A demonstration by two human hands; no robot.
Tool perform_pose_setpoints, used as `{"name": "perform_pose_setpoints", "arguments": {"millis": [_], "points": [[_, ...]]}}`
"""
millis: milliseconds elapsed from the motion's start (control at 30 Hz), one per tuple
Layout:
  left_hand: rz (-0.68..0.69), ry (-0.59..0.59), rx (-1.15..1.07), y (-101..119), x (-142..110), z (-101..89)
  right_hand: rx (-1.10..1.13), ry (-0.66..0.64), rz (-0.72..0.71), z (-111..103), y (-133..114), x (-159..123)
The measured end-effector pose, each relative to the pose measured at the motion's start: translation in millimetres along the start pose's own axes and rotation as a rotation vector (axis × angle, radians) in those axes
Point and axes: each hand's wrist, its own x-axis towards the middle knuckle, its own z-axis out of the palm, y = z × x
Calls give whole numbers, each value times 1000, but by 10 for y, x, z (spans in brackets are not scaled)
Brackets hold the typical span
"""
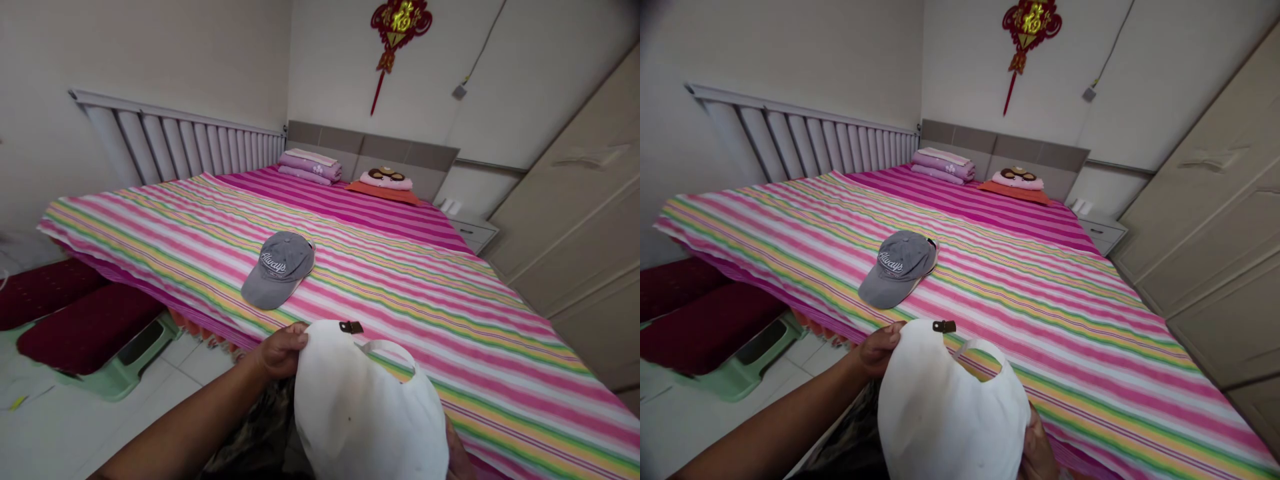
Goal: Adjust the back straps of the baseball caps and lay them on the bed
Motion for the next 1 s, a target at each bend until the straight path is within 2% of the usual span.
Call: {"name": "perform_pose_setpoints", "arguments": {"millis": [200, 333, 467, 700, 833, 1000], "points": [[-32, -58, 73, 69, 4, 60, 54, -85, -23, 204, -57, -39], [5, -19, 111, 66, 47, 56, 57, -174, 59, 156, -74, 1], [21, -16, 166, 74, 73, 66, -4, -231, 42, 104, -92, 8], [-35, -63, 225, 89, 79, 136, -118, -345, 61, 223, -234, -37], [-65, -36, 276, 73, 97, 176, -79, -409, -20, 357, -327, -34], [-170, -65, 314, 61, 118, 231, -21, -377, -134, 549, -406, -73]]}}
